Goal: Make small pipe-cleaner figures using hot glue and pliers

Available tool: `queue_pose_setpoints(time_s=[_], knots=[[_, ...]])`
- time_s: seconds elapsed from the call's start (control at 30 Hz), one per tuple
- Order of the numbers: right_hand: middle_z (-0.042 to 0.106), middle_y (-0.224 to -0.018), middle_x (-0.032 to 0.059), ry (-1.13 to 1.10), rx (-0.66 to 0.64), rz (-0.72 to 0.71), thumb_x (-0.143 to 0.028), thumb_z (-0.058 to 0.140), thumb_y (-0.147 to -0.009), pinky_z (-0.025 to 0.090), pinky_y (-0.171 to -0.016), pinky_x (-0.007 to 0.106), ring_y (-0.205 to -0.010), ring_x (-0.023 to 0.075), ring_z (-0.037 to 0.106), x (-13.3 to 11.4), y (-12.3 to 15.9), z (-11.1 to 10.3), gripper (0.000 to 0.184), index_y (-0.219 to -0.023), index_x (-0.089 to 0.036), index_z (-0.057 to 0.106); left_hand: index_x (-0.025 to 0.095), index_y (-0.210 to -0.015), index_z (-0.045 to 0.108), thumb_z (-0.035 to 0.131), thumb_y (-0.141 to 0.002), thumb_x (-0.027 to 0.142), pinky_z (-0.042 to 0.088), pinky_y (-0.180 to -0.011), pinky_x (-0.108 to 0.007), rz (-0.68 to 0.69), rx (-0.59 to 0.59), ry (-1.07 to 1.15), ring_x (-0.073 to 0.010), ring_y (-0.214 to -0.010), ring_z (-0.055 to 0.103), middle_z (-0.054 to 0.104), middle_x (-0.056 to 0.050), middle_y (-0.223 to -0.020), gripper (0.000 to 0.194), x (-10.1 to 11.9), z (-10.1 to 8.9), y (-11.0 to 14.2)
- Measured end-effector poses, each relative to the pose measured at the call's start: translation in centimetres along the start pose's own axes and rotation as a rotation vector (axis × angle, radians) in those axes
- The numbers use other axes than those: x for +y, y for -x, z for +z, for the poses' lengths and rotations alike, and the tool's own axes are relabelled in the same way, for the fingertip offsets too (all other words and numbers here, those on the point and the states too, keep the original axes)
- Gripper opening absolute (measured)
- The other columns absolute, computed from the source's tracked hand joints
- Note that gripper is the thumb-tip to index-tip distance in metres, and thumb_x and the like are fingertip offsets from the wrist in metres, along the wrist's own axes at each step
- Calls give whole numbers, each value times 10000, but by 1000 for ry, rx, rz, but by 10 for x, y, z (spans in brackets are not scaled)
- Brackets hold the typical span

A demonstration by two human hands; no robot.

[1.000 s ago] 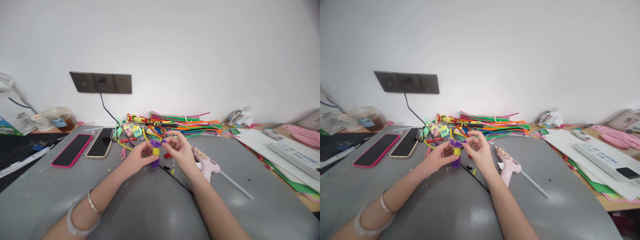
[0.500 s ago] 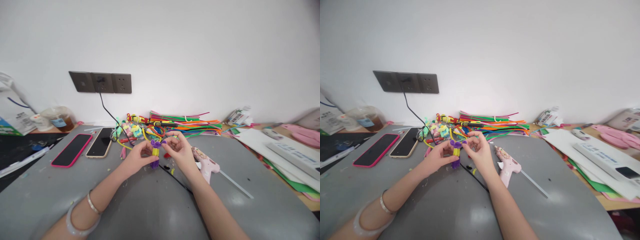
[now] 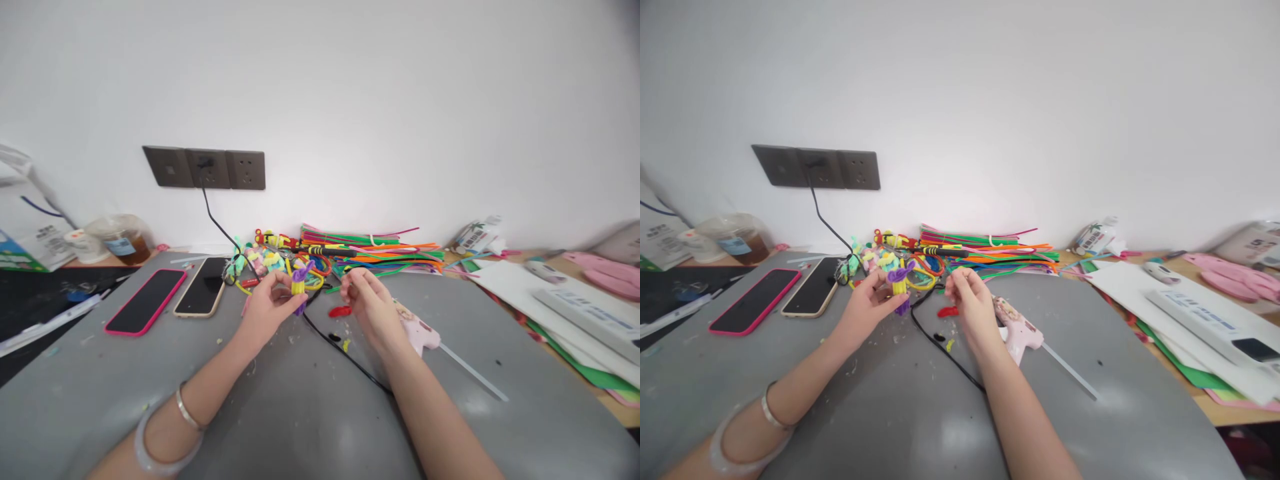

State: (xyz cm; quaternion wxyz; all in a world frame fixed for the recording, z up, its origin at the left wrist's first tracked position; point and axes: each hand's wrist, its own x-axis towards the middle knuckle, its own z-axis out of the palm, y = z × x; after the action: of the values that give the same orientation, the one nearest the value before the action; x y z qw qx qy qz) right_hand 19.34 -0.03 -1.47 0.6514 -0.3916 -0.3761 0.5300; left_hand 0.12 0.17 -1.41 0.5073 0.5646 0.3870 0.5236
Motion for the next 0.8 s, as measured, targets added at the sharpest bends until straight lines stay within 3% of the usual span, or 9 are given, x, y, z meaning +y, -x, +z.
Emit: queue_pose_setpoints(time_s=[0.13,0.27,0.37,0.47,0.63,0.8], knots=[[481,-621,-72,-347,-79,153,-440,833,-687,407,-513,211,-526,83,453,-9,-2,-2,323,-763,-220,610,200,-744,480,837,-670,328,481,-605,-204,104,136,62,-114,-686,579,547,46,-727,386,-1,-2,-1],[411,-581,-82,-475,-36,18,-404,811,-729,399,-494,195,-503,77,413,-14,-4,-6,274,-748,-224,606,200,-801,523,841,-701,331,514,-677,-208,292,390,164,-107,-728,609,604,28,-811,358,1,-10,-5],[424,-603,-78,-457,44,-21,-374,839,-698,398,-488,185,-513,72,409,-13,-5,-8,272,-736,-221,617,203,-819,540,832,-724,346,528,-704,-219,324,472,206,-112,-734,620,608,19,-818,338,4,-15,-8],[470,-677,-67,-353,80,-20,-365,883,-644,395,-495,182,-547,64,418,-10,-6,-6,305,-745,-217,635,203,-809,533,840,-711,336,535,-708,-225,310,432,200,-124,-763,630,614,10,-834,348,5,-14,-7],[474,-650,-46,-124,14,-55,-455,904,-583,374,-496,211,-567,88,407,-3,-3,-2,396,-628,-204,601,205,-790,508,813,-721,274,511,-625,-198,302,265,89,-108,-705,580,551,31,-783,320,2,-6,-1],[460,-556,-47,-43,-14,-85,-510,873,-631,342,-483,219,-532,94,386,2,-1,-2,461,-541,-197,547,213,-787,490,761,-750,203,496,-632,-202,367,164,-139,-121,-753,544,489,24,-810,274,2,-2,5]])
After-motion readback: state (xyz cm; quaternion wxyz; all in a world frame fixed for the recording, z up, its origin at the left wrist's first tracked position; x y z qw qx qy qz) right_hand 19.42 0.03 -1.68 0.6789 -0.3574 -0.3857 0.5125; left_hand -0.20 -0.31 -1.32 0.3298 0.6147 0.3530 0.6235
